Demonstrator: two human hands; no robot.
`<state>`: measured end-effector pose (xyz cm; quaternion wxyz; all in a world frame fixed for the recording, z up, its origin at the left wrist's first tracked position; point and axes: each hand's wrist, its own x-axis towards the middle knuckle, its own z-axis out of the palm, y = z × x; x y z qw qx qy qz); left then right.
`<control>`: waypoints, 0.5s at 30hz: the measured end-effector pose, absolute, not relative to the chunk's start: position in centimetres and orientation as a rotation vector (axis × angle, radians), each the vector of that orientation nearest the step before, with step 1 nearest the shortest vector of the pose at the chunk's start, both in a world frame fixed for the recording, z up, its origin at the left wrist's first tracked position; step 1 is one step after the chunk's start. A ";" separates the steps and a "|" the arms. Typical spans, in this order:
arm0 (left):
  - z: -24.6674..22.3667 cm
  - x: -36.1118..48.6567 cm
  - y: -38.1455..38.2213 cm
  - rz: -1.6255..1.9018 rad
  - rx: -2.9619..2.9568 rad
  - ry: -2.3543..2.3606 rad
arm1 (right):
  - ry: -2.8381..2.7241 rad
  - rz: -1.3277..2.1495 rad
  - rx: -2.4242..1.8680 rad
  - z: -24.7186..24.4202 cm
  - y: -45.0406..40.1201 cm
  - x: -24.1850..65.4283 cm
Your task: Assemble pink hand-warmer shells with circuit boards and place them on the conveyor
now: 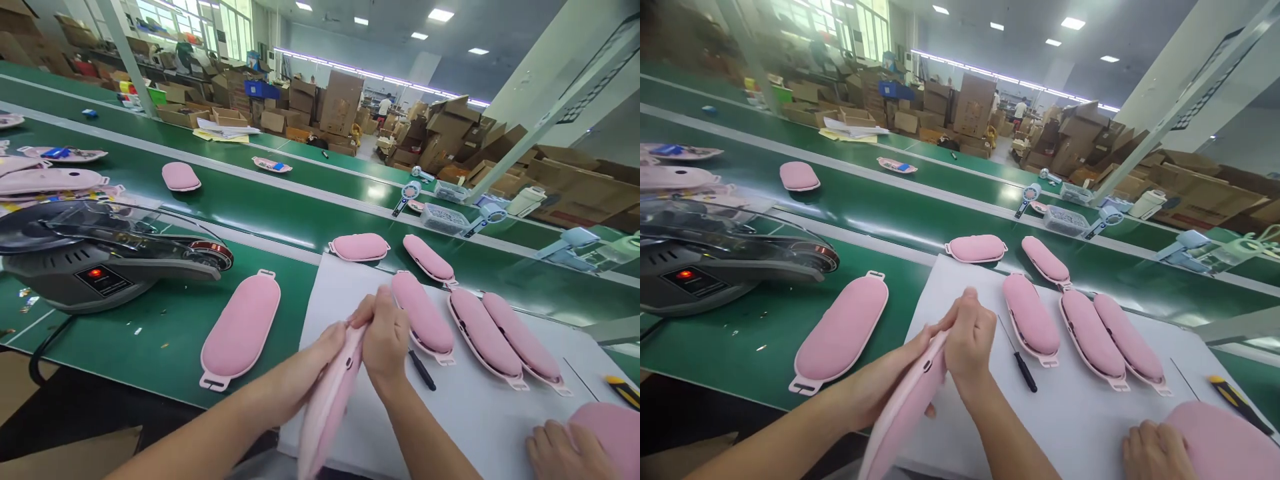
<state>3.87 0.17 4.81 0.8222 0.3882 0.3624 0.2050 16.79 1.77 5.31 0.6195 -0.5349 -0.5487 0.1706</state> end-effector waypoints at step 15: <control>0.9 4.7 -2.6 1.072 2.596 1.312 | -1.807 -0.128 -1.626 0.9 -7.3 20.0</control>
